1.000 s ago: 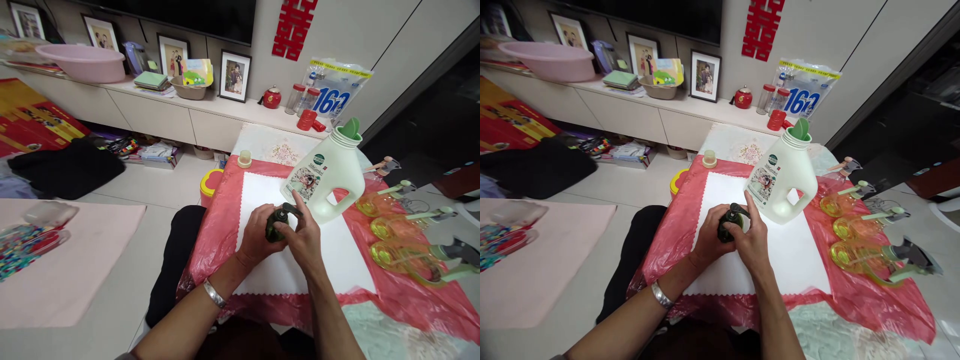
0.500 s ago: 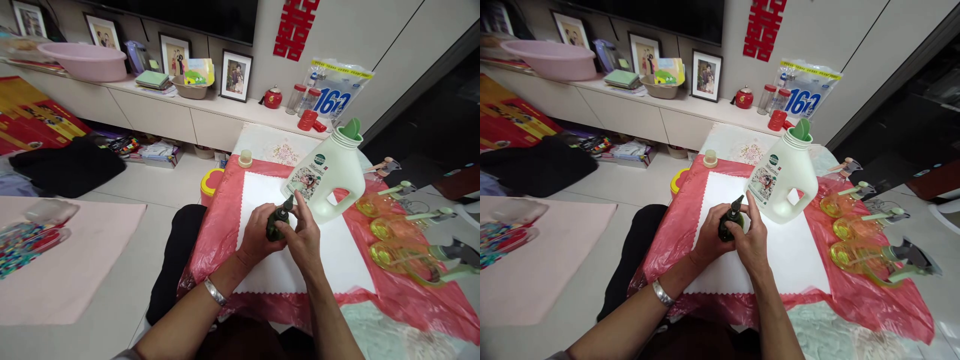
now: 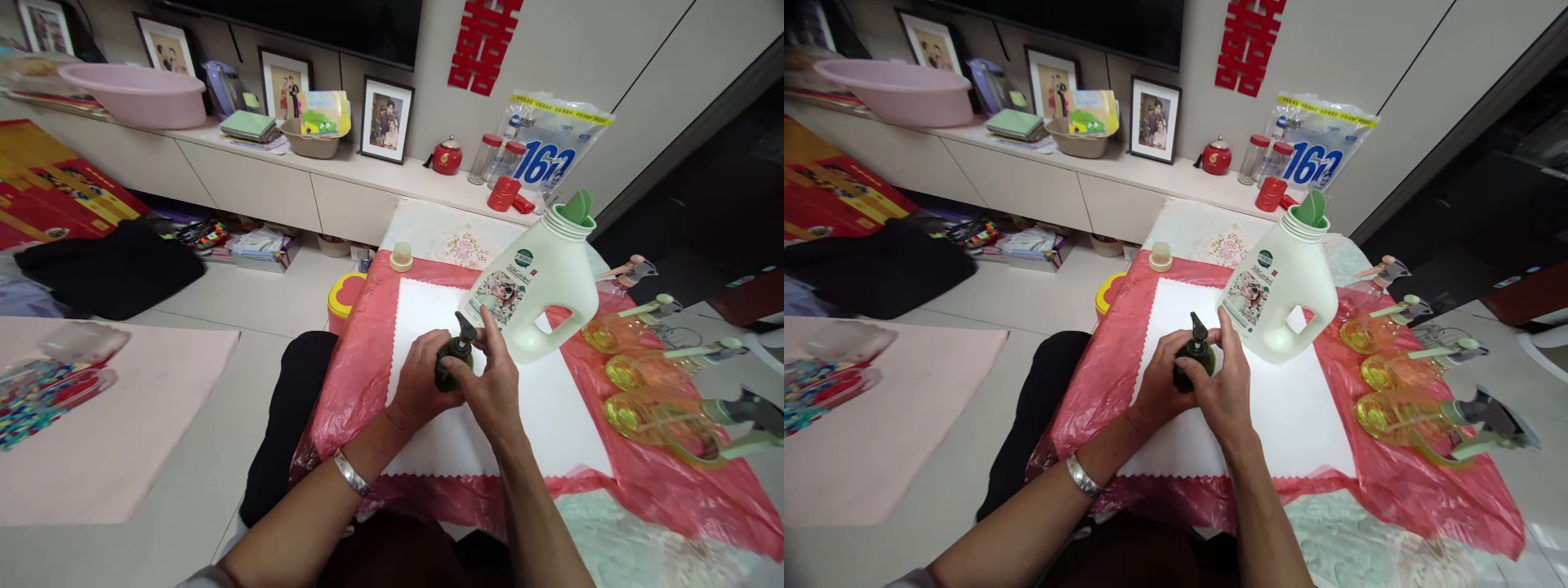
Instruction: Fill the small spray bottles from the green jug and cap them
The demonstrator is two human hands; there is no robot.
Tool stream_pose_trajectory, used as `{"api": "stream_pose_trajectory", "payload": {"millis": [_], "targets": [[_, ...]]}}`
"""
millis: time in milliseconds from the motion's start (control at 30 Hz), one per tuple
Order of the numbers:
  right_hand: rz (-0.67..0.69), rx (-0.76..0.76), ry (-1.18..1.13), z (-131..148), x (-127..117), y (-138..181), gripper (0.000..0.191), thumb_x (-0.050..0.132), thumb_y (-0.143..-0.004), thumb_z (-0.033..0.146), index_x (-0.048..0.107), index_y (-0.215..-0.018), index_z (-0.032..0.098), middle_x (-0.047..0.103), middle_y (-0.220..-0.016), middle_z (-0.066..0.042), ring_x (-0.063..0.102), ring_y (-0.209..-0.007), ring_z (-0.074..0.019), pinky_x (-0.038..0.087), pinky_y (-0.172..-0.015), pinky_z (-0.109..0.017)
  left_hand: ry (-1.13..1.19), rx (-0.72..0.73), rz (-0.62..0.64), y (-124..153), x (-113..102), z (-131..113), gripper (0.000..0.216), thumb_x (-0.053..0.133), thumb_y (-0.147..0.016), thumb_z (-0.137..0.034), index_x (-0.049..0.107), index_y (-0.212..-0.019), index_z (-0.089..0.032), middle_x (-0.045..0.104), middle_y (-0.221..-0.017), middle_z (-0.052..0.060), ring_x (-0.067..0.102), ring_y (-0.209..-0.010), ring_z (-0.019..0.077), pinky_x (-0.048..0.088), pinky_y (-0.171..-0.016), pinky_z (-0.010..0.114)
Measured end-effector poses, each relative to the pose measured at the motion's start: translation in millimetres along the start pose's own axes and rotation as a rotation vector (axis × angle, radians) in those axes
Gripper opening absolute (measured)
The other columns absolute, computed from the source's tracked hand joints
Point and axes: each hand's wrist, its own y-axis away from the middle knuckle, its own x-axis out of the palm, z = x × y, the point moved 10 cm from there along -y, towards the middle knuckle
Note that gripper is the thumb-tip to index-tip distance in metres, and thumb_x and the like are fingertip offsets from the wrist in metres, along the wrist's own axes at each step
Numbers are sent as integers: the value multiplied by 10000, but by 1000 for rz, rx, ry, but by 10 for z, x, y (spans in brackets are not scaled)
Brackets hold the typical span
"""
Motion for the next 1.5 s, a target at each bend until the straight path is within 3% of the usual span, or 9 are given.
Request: {"api": "stream_pose_trajectory", "payload": {"millis": [400,533,667,800,933,1033,1133,1200,1500], "targets": [[138,30,-407,-9,96,32,744,642,-876,262,362,-1565,285,705,-1199,-48,665,-1144,-200,512,-1051,-411,-7,28,-62,-24,-27,-42,767,811,-702,-423,457,-1349,-211,631,-1262,130,625,-1183,314,542,-998,499],[116,16,-378,15,60,20,647,670,-877,298,481,-1495,264,701,-1235,-81,665,-1159,-230,512,-1065,-452,-11,-16,-30,3,17,30,816,833,-679,-421,448,-1371,-221,625,-1289,130,616,-1207,326,531,-1020,518],[-125,-94,-455,236,-270,-15,600,656,-893,269,497,-1471,272,705,-1173,-89,696,-1095,-249,536,-1031,-527,-14,-1,-5,19,24,39,853,855,-658,-489,447,-1358,-221,605,-1313,148,605,-1222,345,524,-1029,553],[-367,-244,-403,673,-772,-37,470,615,-916,235,569,-1382,276,669,-1170,-87,690,-1088,-261,557,-990,-574,-10,-17,8,22,15,54,854,865,-656,-471,444,-1358,-229,594,-1327,149,594,-1243,351,516,-1043,569],[-462,-335,-309,867,-1194,-28,421,650,-905,221,638,-1318,300,665,-1165,-79,686,-1079,-265,562,-973,-572,3,-46,21,20,21,74,852,868,-654,-451,446,-1361,-233,587,-1344,146,589,-1252,353,511,-1049,577],[-293,-230,-150,565,-1183,-90,533,739,-837,258,620,-1355,306,693,-1112,-58,695,-1021,-234,584,-932,-489,-2,-22,15,11,10,43,842,863,-667,-461,446,-1361,-231,596,-1328,144,593,-1247,348,520,-1040,565],[-14,-42,156,11,-913,-109,566,723,-838,362,595,-1383,282,730,-1067,-64,705,-877,-212,605,-793,-410,-13,4,6,5,-9,4,828,855,-685,-467,446,-1363,-225,601,-1315,145,601,-1234,340,531,-1028,546],[105,-11,286,-251,-741,-88,509,669,-859,360,618,-1354,252,746,-1064,-78,706,-874,-219,592,-824,-423,-24,8,-7,7,-31,-6,833,851,-689,-469,439,-1371,-225,602,-1311,143,603,-1231,337,532,-1026,541],[258,-17,369,-621,-321,-211,409,597,-837,300,685,-1225,207,764,-1003,-66,713,-928,-225,565,-875,-420,-120,-23,-112,39,-151,63,813,811,-732,-522,431,-1385,-223,584,-1313,145,599,-1242,330,513,-1048,542]]}}
